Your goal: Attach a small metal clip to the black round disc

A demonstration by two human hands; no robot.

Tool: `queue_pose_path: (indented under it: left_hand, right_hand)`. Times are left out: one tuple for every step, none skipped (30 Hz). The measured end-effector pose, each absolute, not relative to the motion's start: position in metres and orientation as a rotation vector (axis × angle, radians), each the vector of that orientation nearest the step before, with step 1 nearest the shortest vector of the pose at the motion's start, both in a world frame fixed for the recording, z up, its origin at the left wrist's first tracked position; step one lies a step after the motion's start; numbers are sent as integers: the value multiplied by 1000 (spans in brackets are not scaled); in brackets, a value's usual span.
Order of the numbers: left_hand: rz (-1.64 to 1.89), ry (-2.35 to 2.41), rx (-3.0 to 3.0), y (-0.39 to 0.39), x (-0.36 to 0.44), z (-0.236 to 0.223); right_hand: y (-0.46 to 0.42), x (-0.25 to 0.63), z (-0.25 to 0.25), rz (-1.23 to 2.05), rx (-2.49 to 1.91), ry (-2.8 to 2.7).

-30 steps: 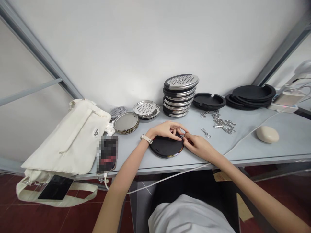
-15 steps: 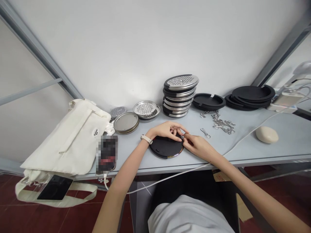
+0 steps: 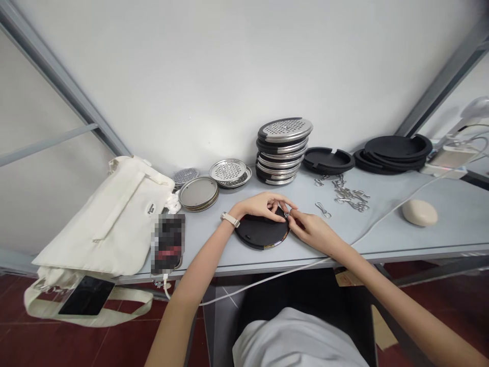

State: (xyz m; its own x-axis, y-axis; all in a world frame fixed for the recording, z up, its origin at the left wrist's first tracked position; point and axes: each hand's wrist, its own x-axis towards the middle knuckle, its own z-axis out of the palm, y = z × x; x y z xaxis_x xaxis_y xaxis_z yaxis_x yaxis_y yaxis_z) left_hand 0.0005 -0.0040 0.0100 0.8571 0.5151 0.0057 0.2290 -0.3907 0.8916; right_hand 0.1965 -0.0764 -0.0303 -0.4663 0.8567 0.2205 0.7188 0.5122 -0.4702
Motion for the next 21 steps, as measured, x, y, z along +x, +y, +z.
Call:
queue_pose_path:
  left_hand:
    - [347, 540, 2004, -4, 0, 10]
    - [349, 537, 2024, -3, 0, 10]
    - [350, 535, 2039, -3, 0, 10]
    - [351, 533, 2049, -3, 0, 10]
    - [354, 526, 2053, -3, -1, 11]
    - [355, 519, 2052, -3, -1, 11]
    - [357, 517, 2048, -4, -1, 11]
    - [357, 520, 2042, -4, -1, 11]
    - [357, 528, 2036, -5, -1, 12]
    - [359, 535, 2031, -5, -1, 12]
    - [361, 539, 2024, -6, -1, 13]
    - [363, 541, 2018, -6, 0, 13]
    - [365, 540, 2010, -6, 0, 13]
    - [365, 539, 2003, -6, 0, 14]
    - [363, 540, 1995, -6, -1, 13]
    - [361, 542, 1987, -6, -1, 13]
    - [361, 542, 1979, -6, -1, 13]
    - [363, 541, 1971, -5, -1, 12]
    - [365, 538, 1965, -5, -1, 11]
    - [370, 535, 1959, -5, -1, 11]
    - [374, 535, 1954, -5, -1, 10]
  right_hand:
    - [-76, 196, -30, 435, -1298, -2336]
    - [-77, 196, -30, 431, -1299, -2342]
    - [-77, 196, -29, 425, -1299, -2350]
    - [-77, 196, -29, 421, -1300, -2356]
    - [-77, 196, -29, 418, -1301, -2362]
    - [-76, 196, -29, 417, -1305, -2366]
    - [-76, 196, -29, 416, -1310, -2366]
    - [-76, 196, -29, 417, -1314, -2366]
    - [-76, 197, -30, 421, -1316, -2365]
    - [-76, 197, -30, 424, -1317, -2363]
    - [-76, 197, -30, 428, -1315, -2363]
    - [-76, 197, -30, 431, -1310, -2363]
    - [-76, 197, -31, 433, -1304, -2363]
    - [-76, 197, -31, 433, -1301, -2362]
    - [-76, 197, -30, 433, -1299, -2360]
    - [-75, 197, -30, 434, -1297, -2357]
    - [-75, 197, -30, 437, -1294, -2354]
    - [-75, 197, -30, 439, -1293, -2350]
    - [-75, 196, -29, 443, -1292, -2346]
    - [-75, 196, -29, 446, -1291, -2343]
    - [-76, 196, -29, 451, -1290, -2341]
